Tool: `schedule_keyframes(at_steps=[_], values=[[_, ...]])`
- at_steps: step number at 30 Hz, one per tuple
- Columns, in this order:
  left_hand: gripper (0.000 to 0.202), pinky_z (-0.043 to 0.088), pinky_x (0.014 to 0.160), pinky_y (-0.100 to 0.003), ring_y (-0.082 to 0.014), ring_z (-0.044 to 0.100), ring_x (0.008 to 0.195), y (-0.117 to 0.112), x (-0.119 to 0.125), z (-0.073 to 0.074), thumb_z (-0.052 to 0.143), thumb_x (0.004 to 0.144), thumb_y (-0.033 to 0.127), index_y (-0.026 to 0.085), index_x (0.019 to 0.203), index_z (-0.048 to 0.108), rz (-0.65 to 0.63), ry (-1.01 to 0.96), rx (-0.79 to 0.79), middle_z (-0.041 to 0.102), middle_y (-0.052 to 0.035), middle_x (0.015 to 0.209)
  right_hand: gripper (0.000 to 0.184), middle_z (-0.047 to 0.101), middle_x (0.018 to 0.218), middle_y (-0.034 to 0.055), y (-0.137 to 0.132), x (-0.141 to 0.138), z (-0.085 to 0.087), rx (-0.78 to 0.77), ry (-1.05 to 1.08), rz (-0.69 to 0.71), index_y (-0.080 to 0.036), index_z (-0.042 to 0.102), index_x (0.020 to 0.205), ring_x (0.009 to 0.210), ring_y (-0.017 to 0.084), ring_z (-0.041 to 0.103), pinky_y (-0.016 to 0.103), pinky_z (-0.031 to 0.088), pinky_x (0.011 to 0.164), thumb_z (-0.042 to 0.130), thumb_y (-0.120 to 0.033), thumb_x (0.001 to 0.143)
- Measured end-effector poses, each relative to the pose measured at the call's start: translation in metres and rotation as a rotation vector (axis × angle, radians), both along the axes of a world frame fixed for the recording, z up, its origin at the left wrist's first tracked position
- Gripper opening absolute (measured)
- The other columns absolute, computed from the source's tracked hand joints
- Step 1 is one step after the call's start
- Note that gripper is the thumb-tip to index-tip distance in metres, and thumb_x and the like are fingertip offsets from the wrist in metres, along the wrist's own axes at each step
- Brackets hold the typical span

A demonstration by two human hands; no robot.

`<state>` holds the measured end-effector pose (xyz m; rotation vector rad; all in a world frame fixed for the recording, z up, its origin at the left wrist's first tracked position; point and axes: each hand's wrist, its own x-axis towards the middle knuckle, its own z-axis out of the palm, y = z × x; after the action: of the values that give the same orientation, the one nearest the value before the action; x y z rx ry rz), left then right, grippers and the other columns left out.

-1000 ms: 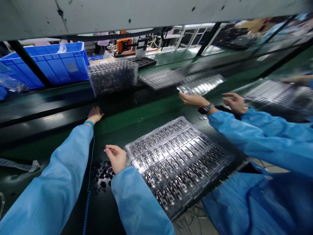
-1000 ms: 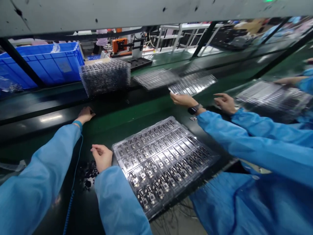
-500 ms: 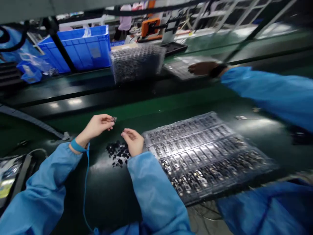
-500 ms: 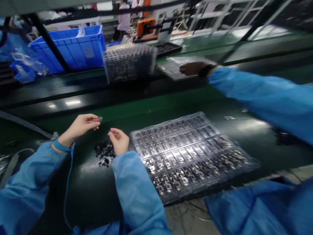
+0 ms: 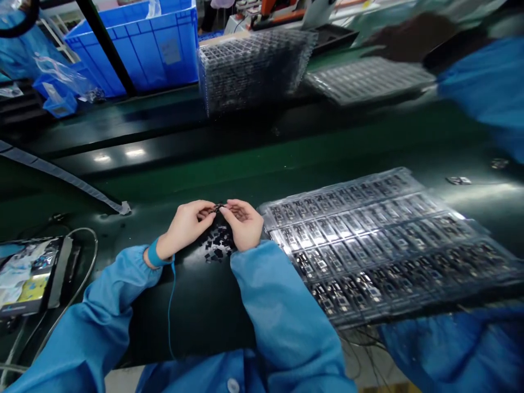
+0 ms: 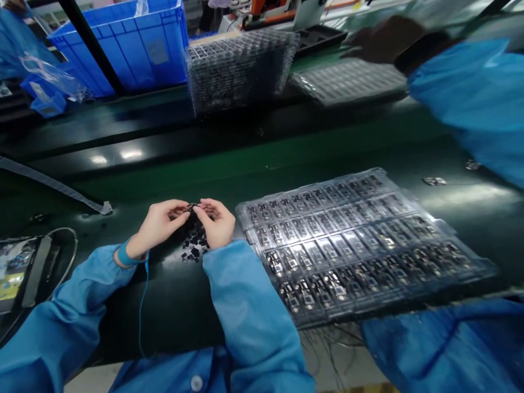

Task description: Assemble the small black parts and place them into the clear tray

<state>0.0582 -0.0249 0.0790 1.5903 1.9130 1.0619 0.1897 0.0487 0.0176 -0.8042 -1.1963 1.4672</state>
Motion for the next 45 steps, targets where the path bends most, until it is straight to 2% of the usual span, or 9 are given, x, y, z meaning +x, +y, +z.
schedule_keyframes(at_steps=[8, 22, 27, 30, 34, 37, 39, 42, 45], values=[[0.024, 0.061, 0.074, -0.03, -0.0191, 0.073, 0.077, 0.001, -0.008, -0.002, 0.065, 0.086, 0.032, 0.016, 0.102, 0.071, -0.03, -0.225, -0.083, 0.076, -0.0057, 0.089, 0.028, 0.073, 0.082, 0.0023, 0.003, 0.001, 0.0, -0.074, 0.057, 0.069, -0.02, 0.072, 0.089, 0.078, 0.018, 0.07, 0.034, 0.059, 0.079, 0.085, -0.029, 0.066], [0.02, 0.061, 0.078, -0.031, -0.0178, 0.072, 0.08, 0.001, -0.011, -0.001, 0.066, 0.085, 0.029, 0.018, 0.101, 0.067, -0.081, -0.246, -0.092, 0.074, -0.006, 0.092, 0.028, 0.074, 0.082, 0.0034, 0.0, 0.001, 0.003, -0.057, -0.002, 0.115, -0.02, 0.072, 0.086, 0.078, 0.019, 0.071, 0.035, 0.059, 0.078, 0.083, -0.038, 0.068], [0.028, 0.062, 0.076, -0.033, -0.0189, 0.072, 0.08, 0.0, -0.008, -0.004, 0.07, 0.082, 0.036, 0.018, 0.103, 0.065, -0.067, -0.388, -0.091, 0.073, -0.007, 0.09, 0.034, 0.074, 0.086, 0.004, -0.004, -0.001, 0.005, -0.053, 0.014, 0.113, -0.02, 0.071, 0.094, 0.08, 0.019, 0.07, 0.034, 0.059, 0.08, 0.082, -0.04, 0.069], [0.033, 0.063, 0.076, -0.035, -0.0198, 0.072, 0.077, -0.002, -0.003, 0.001, 0.073, 0.08, 0.04, 0.017, 0.102, 0.064, -0.033, -0.444, -0.074, 0.072, -0.007, 0.086, 0.033, 0.072, 0.082, 0.0024, -0.008, -0.003, 0.013, -0.05, 0.056, 0.099, -0.02, 0.071, 0.095, 0.077, 0.018, 0.07, 0.031, 0.059, 0.077, 0.082, -0.038, 0.07], [0.042, 0.061, 0.08, -0.035, -0.0206, 0.071, 0.086, -0.003, -0.006, 0.013, 0.074, 0.079, 0.042, 0.02, 0.112, 0.06, 0.0, -0.415, 0.029, 0.071, -0.0084, 0.1, 0.037, 0.072, 0.082, 0.0021, -0.011, 0.004, 0.041, -0.031, 0.004, 0.02, -0.02, 0.069, 0.102, 0.077, 0.018, 0.07, 0.031, 0.06, 0.075, 0.079, -0.039, 0.073], [0.042, 0.059, 0.078, -0.033, -0.0191, 0.069, 0.085, 0.001, -0.02, 0.014, 0.068, 0.083, 0.043, 0.021, 0.117, 0.057, 0.06, -0.352, 0.112, 0.07, -0.0071, 0.1, 0.038, 0.072, 0.085, 0.0029, -0.016, 0.033, 0.08, 0.049, -0.052, -0.142, -0.021, 0.066, 0.108, 0.081, 0.019, 0.071, 0.032, 0.061, 0.077, 0.077, -0.042, 0.078], [0.04, 0.057, 0.078, -0.032, -0.0183, 0.068, 0.083, 0.007, -0.034, 0.005, 0.064, 0.085, 0.043, 0.02, 0.117, 0.057, 0.114, -0.275, 0.142, 0.069, -0.0052, 0.093, 0.036, 0.072, 0.092, 0.0045, -0.017, 0.069, 0.111, 0.167, -0.121, -0.246, -0.022, 0.065, 0.112, 0.086, 0.02, 0.071, 0.035, 0.062, 0.077, 0.073, -0.043, 0.083], [0.039, 0.056, 0.076, -0.03, -0.0175, 0.067, 0.08, 0.018, -0.056, -0.021, 0.062, 0.084, 0.043, 0.019, 0.115, 0.058, 0.218, -0.148, 0.104, 0.068, -0.0039, 0.088, 0.037, 0.071, 0.099, 0.0069, -0.01, 0.135, 0.153, 0.354, -0.331, -0.432, -0.023, 0.065, 0.117, 0.09, 0.023, 0.072, 0.041, 0.061, 0.076, 0.066, -0.048, 0.089], [0.036, 0.054, 0.077, -0.03, -0.0165, 0.065, 0.077, 0.026, -0.071, -0.047, 0.062, 0.083, 0.041, 0.019, 0.112, 0.06, 0.277, -0.047, 0.036, 0.068, -0.0027, 0.084, 0.036, 0.072, 0.099, 0.007, 0.003, 0.191, 0.173, 0.427, -0.494, -0.477, -0.023, 0.069, 0.113, 0.087, 0.024, 0.073, 0.042, 0.06, 0.072, 0.072, -0.047, 0.085]])
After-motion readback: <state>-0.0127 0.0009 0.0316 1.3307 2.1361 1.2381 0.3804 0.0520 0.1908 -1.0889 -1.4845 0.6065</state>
